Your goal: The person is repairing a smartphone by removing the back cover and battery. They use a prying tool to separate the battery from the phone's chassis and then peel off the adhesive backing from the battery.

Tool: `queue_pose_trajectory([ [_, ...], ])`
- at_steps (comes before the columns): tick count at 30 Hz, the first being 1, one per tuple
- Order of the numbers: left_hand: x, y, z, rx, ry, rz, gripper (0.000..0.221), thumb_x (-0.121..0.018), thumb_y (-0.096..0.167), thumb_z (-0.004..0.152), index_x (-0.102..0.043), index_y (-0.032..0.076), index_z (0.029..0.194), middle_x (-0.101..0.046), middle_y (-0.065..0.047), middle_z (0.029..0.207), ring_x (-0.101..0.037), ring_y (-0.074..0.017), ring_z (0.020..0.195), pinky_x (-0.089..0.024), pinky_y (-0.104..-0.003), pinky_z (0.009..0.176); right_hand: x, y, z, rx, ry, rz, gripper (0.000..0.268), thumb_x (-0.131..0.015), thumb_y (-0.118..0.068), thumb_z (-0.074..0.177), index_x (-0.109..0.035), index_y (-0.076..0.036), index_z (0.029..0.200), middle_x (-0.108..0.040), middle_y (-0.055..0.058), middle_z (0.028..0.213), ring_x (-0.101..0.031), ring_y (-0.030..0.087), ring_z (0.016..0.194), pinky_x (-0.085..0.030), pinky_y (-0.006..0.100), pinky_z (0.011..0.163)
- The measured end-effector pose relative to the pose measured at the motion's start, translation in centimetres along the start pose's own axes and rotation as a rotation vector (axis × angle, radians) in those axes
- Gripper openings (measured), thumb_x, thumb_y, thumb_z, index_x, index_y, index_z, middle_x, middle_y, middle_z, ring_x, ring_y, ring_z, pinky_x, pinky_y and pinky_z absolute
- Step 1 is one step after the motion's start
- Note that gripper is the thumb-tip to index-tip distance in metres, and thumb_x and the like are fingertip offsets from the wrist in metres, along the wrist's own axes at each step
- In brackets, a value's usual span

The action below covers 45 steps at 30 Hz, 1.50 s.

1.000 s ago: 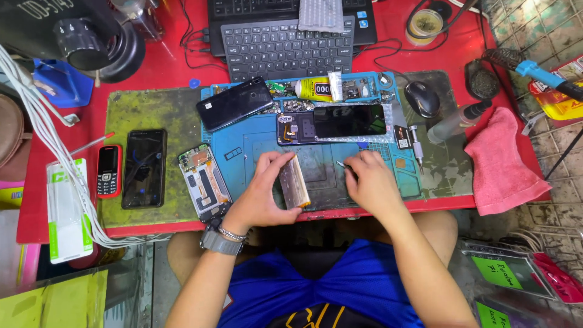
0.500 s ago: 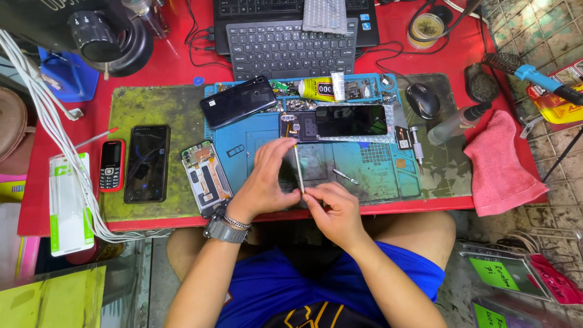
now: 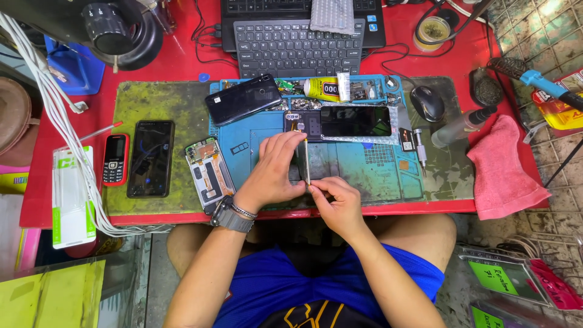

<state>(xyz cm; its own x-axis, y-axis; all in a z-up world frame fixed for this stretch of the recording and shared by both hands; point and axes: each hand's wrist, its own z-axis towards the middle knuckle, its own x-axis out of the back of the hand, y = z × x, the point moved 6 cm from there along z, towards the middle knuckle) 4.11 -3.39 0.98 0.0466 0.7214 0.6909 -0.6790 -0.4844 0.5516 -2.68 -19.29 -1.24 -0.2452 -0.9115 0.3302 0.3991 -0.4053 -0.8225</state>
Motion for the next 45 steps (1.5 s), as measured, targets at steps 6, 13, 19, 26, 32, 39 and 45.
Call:
queue_pose_trajectory([
  [6,-0.1,-0.7,0.1,0.053,-0.021,-0.037,0.103,-0.081,0.022,0.057,-0.042,0.006,0.151,-0.051,-0.016,0.140,-0.047,-0.0368,0.133,-0.032,-0.053,0.112,0.3,1.1,-0.2,0.177,0.020,-0.233,0.018,-0.074,0.000,0.083,-0.078,-0.009,0.099,-0.072,0.008,0.088,-0.069,0.030,0.077,-0.057,0.037,0.069],
  [13,0.2,-0.4,0.1,0.062,-0.023,-0.057,0.104,-0.082,0.023,0.057,-0.042,0.006,0.151,-0.051,-0.016,0.140,-0.046,-0.0371,0.134,-0.031,-0.053,0.113,1.9,2.0,-0.3,0.155,0.051,-0.465,0.024,-0.067,0.001,0.082,-0.071,-0.005,0.105,-0.063,0.013,0.099,-0.068,0.035,0.089,-0.057,0.043,0.079],
  [19,0.3,-0.3,0.2,0.066,-0.042,-0.086,0.102,-0.082,0.023,0.059,-0.042,0.006,0.151,-0.052,-0.016,0.139,-0.046,-0.0362,0.133,-0.030,-0.051,0.114,3.0,4.5,-0.8,0.009,-0.061,-0.760,0.011,-0.067,-0.014,0.090,-0.074,-0.009,0.097,-0.061,0.009,0.084,-0.068,0.034,0.085,-0.057,0.041,0.077],
  [26,0.6,-0.1,0.0,0.105,-0.033,-0.166,0.102,-0.083,0.018,0.058,-0.042,0.005,0.151,-0.051,-0.017,0.141,-0.046,-0.0367,0.135,-0.032,-0.052,0.115,4.7,7.0,0.4,-0.120,-0.117,-0.903,0.016,-0.061,-0.019,0.096,-0.072,-0.010,0.103,-0.062,0.009,0.088,-0.067,0.033,0.091,-0.058,0.045,0.077],
  [32,-1.7,0.0,-1.3,0.225,0.079,-0.933,0.111,-0.086,0.000,0.056,-0.033,0.002,0.153,-0.047,-0.021,0.148,-0.048,-0.0358,0.136,-0.042,-0.050,0.113,4.1,4.3,0.6,-0.316,-0.061,-0.146,0.027,-0.063,-0.020,0.101,-0.070,0.000,0.118,-0.070,0.018,0.101,-0.068,0.026,0.093,-0.057,0.036,0.076],
  [39,-4.1,1.4,-3.4,0.361,-0.073,-1.411,0.120,-0.082,-0.015,0.069,-0.014,0.012,0.164,-0.055,-0.016,0.141,-0.059,-0.0245,0.126,-0.055,-0.039,0.105,0.6,3.9,0.6,-0.560,0.019,0.802,0.019,-0.075,0.002,0.089,-0.070,0.011,0.106,-0.073,0.013,0.075,-0.073,0.016,0.066,-0.064,0.034,0.062],
  [45,-5.3,-2.3,-4.3,0.752,0.141,-1.252,0.038,-0.078,0.005,0.089,-0.066,-0.006,0.124,-0.078,-0.019,0.100,-0.076,-0.0212,0.084,-0.067,-0.035,0.071,0.3,4.0,0.5,-0.538,-0.119,0.676,0.017,-0.079,0.002,0.085,-0.073,0.007,0.100,-0.069,0.010,0.070,-0.072,0.015,0.064,-0.065,0.034,0.060],
])
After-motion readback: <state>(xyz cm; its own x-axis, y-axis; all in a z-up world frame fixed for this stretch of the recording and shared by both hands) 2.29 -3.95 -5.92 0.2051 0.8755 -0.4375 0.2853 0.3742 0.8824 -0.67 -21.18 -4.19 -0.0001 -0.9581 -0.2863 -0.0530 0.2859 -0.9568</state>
